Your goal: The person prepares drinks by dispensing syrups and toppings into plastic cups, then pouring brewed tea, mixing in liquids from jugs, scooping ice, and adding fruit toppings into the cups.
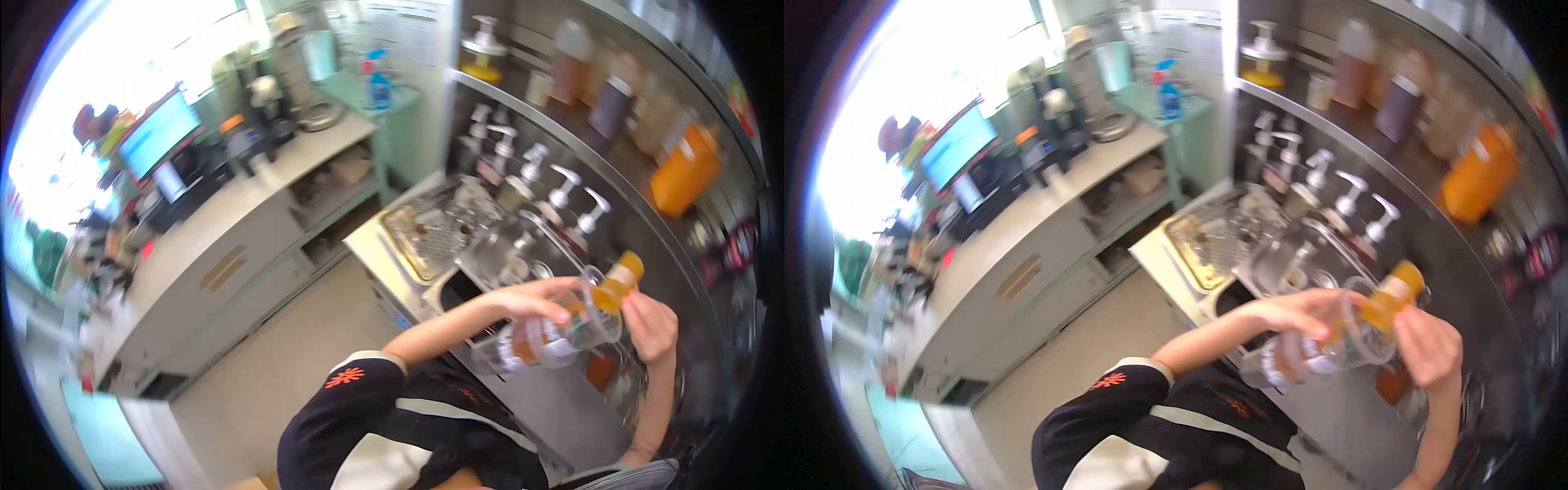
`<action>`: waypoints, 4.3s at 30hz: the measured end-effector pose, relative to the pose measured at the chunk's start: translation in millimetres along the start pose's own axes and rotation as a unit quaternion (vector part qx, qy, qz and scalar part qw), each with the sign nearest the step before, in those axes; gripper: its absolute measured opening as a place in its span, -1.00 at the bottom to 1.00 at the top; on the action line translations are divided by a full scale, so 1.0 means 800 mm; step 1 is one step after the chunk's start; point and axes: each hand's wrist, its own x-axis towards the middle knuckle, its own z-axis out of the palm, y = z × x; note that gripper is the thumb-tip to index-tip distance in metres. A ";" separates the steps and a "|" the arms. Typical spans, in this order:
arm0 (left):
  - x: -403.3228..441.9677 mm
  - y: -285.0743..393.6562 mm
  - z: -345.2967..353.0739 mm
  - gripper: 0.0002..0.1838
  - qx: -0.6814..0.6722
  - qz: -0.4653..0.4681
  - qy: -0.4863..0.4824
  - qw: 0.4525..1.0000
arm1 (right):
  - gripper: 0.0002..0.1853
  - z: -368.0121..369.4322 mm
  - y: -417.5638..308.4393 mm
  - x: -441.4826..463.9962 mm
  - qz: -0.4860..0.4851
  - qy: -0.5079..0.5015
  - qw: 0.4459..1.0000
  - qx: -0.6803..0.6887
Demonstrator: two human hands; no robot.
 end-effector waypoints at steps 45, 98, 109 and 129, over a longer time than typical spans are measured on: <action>-0.547 -0.399 1.187 0.00 0.279 0.248 0.710 -0.597 | -0.20 -0.038 -0.699 -0.199 -0.007 -0.470 0.025 0.882; -0.183 -0.025 0.226 -0.80 0.544 0.176 0.554 0.605 | -0.21 0.066 -0.232 -0.130 0.258 -0.112 0.280 0.918; -0.151 0.070 -0.114 0.08 -0.176 0.163 0.336 0.911 | -0.13 0.194 -0.098 0.085 0.342 -0.287 0.624 0.642; -0.242 0.228 -0.162 0.04 0.015 0.203 0.435 0.877 | -0.35 0.279 -0.082 0.194 0.212 -0.277 0.749 0.564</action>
